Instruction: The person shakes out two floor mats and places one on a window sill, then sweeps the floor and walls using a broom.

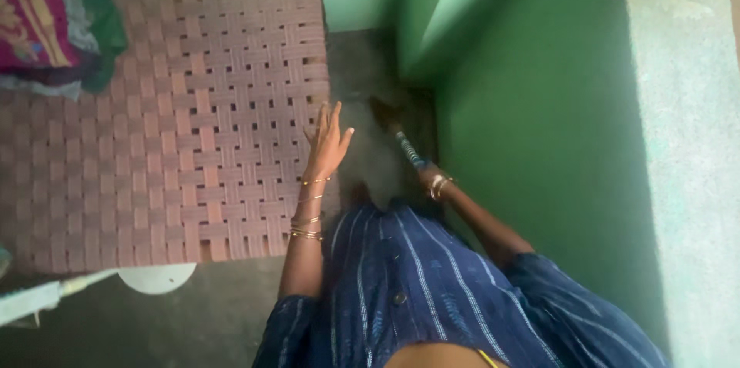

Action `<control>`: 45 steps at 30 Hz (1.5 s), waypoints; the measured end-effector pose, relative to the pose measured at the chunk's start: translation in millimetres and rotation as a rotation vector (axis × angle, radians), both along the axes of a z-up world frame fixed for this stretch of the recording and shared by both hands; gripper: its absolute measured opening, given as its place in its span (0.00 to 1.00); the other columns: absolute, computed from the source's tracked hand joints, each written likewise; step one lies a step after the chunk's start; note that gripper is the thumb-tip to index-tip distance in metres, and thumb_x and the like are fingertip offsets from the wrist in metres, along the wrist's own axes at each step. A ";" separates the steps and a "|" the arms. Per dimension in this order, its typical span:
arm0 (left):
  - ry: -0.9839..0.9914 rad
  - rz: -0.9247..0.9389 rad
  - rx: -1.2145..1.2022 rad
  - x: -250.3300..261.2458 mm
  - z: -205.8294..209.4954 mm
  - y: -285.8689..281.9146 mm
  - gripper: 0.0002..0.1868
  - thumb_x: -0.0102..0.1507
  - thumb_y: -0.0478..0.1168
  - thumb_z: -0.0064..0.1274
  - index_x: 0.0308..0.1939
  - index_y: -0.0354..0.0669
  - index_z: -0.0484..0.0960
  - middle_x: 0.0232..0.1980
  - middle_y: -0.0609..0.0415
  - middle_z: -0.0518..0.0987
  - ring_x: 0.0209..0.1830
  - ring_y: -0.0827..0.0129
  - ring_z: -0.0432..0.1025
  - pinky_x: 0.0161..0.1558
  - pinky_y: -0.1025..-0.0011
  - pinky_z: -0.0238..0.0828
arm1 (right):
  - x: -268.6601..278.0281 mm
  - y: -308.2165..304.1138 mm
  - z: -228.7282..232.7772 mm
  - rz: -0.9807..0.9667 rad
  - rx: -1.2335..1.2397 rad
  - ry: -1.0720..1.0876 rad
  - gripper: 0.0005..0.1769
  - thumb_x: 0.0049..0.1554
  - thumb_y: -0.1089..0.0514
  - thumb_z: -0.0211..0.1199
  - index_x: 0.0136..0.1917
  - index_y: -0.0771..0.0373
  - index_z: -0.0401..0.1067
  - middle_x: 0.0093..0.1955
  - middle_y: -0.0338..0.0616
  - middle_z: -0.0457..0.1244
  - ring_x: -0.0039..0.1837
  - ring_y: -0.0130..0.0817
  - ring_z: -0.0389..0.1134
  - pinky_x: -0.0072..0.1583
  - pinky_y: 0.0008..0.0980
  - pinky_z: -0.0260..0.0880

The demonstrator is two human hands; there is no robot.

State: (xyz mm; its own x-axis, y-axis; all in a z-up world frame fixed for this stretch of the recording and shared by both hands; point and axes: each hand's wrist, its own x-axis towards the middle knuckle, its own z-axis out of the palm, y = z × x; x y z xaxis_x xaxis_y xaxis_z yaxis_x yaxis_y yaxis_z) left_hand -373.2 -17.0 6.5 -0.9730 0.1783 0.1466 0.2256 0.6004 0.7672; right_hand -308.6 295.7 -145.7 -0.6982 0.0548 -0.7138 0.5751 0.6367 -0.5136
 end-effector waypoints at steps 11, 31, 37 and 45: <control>-0.022 -0.096 -0.065 -81.5 -6.7 3.4 0.38 0.68 0.48 0.53 0.78 0.47 0.54 0.80 0.29 0.52 0.77 0.32 0.54 0.70 0.36 0.55 | -84.3 -104.3 18.3 -0.680 -0.342 0.054 0.17 0.64 0.51 0.54 0.57 0.66 0.73 0.38 0.48 0.68 0.34 0.39 0.69 0.32 0.38 0.67; -0.052 -0.753 -0.093 -240.5 24.5 112.4 0.24 0.68 0.45 0.51 0.66 0.39 0.72 0.62 0.38 0.77 0.61 0.43 0.72 0.61 0.54 0.70 | -172.2 -20.6 0.5 -0.136 0.039 -0.006 0.23 0.62 0.43 0.57 0.62 0.60 0.74 0.55 0.50 0.66 0.55 0.45 0.68 0.51 0.44 0.69; -0.115 -1.037 -0.141 -259.3 47.1 158.1 0.19 0.68 0.45 0.50 0.60 0.40 0.76 0.57 0.40 0.81 0.57 0.45 0.75 0.57 0.55 0.73 | -191.6 -49.1 27.3 -0.167 0.106 -0.037 0.25 0.61 0.41 0.56 0.64 0.58 0.73 0.60 0.51 0.66 0.60 0.48 0.68 0.56 0.47 0.69; 0.103 -1.263 -0.120 -283.3 52.3 200.7 0.35 0.69 0.48 0.51 0.74 0.33 0.60 0.73 0.29 0.65 0.71 0.36 0.61 0.70 0.50 0.58 | -178.4 -62.6 33.0 -0.297 0.196 -0.117 0.28 0.60 0.39 0.55 0.65 0.55 0.73 0.66 0.53 0.65 0.67 0.51 0.67 0.62 0.52 0.69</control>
